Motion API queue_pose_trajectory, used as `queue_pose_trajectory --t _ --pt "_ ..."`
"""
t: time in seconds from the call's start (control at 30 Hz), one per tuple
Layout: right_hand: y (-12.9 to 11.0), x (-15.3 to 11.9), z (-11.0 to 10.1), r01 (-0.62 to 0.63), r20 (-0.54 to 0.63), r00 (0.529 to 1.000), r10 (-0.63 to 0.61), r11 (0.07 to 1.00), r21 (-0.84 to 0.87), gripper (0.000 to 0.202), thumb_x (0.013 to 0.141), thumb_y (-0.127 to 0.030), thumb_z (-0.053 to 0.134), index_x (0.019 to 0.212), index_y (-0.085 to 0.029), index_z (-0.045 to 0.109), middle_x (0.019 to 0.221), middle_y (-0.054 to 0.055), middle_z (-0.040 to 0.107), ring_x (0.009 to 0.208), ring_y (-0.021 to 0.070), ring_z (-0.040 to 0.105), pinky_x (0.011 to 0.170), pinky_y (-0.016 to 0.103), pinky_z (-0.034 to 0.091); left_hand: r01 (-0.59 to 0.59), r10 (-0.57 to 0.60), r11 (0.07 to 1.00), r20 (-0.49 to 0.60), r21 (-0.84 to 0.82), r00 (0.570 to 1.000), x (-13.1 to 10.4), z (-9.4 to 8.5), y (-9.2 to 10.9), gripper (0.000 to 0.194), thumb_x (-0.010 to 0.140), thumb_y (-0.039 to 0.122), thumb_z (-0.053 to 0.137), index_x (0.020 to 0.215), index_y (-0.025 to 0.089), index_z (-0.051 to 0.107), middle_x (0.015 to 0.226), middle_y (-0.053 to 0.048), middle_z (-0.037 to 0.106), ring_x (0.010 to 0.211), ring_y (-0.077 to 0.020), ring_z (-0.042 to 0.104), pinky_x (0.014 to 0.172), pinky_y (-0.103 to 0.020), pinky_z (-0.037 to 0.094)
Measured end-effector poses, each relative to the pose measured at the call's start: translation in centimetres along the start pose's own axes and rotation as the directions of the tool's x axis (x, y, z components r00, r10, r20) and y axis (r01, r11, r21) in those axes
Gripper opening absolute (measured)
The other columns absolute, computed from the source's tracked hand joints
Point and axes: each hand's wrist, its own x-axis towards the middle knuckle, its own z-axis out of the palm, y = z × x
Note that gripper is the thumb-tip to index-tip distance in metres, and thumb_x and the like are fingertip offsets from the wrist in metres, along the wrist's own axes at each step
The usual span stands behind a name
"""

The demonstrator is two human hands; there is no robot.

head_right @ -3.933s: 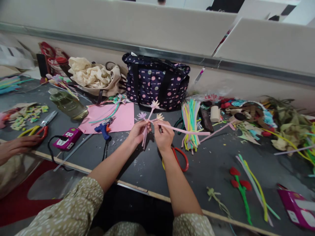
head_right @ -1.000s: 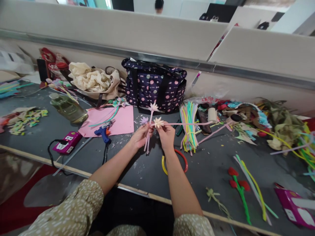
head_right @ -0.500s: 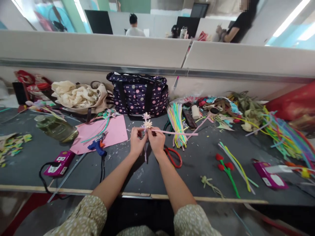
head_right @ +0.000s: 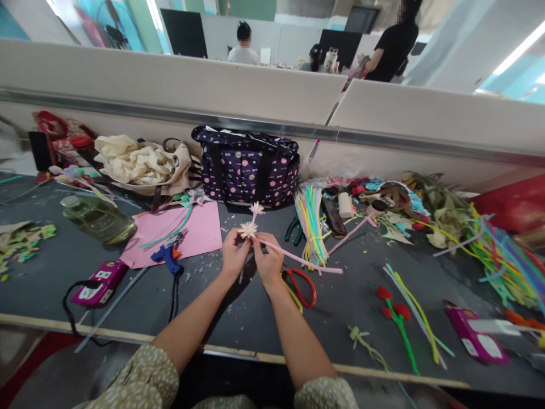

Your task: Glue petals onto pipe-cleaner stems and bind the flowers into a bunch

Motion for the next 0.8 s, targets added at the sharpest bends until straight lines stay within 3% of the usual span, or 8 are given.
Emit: queue_pose_trajectory --t 0.37,0.63,0.8 --pt "-0.3 -0.1 -0.1 0.068 0.006 0.998 -0.068 0.996 -0.051 0.009 0.087 -0.023 0.060 0.085 -0.022 0.068 0.086 0.006 0.072 0.085 0.0196 0.068 0.080 0.037 0.056 -0.022 0.020 0.999 0.029 0.040 0.999 -0.1 -0.2 0.2 0.005 0.076 0.017 0.066 0.075 0.021 0.069 0.078 -0.001 0.059 0.072 -0.0135 0.052 0.067 -0.021 0.040" --pt "-1.2 0.2 -0.6 0.095 0.025 0.995 -0.094 0.995 -0.044 0.012 0.088 -0.020 0.059 0.091 -0.024 0.070 0.090 0.006 0.074 0.089 0.0188 0.068 0.085 0.037 0.055 0.122 -0.127 0.985 -0.033 -0.120 0.991 -0.1 0.3 -0.7 0.007 0.074 0.023 0.069 0.069 0.018 0.067 0.069 0.001 0.057 0.064 -0.0115 0.050 0.061 -0.020 0.040" --pt "-0.9 0.3 -0.8 0.093 0.017 0.996 -0.092 0.992 -0.083 0.012 0.089 -0.023 0.056 0.088 -0.024 0.068 0.088 0.005 0.073 0.087 0.0192 0.067 0.086 0.039 0.054 0.205 -0.204 0.950 0.031 -0.237 0.979 -0.3 0.6 -0.5 0.017 0.074 0.027 0.071 0.064 0.016 0.061 0.063 0.002 0.056 0.058 -0.0090 0.049 0.060 -0.020 0.042"
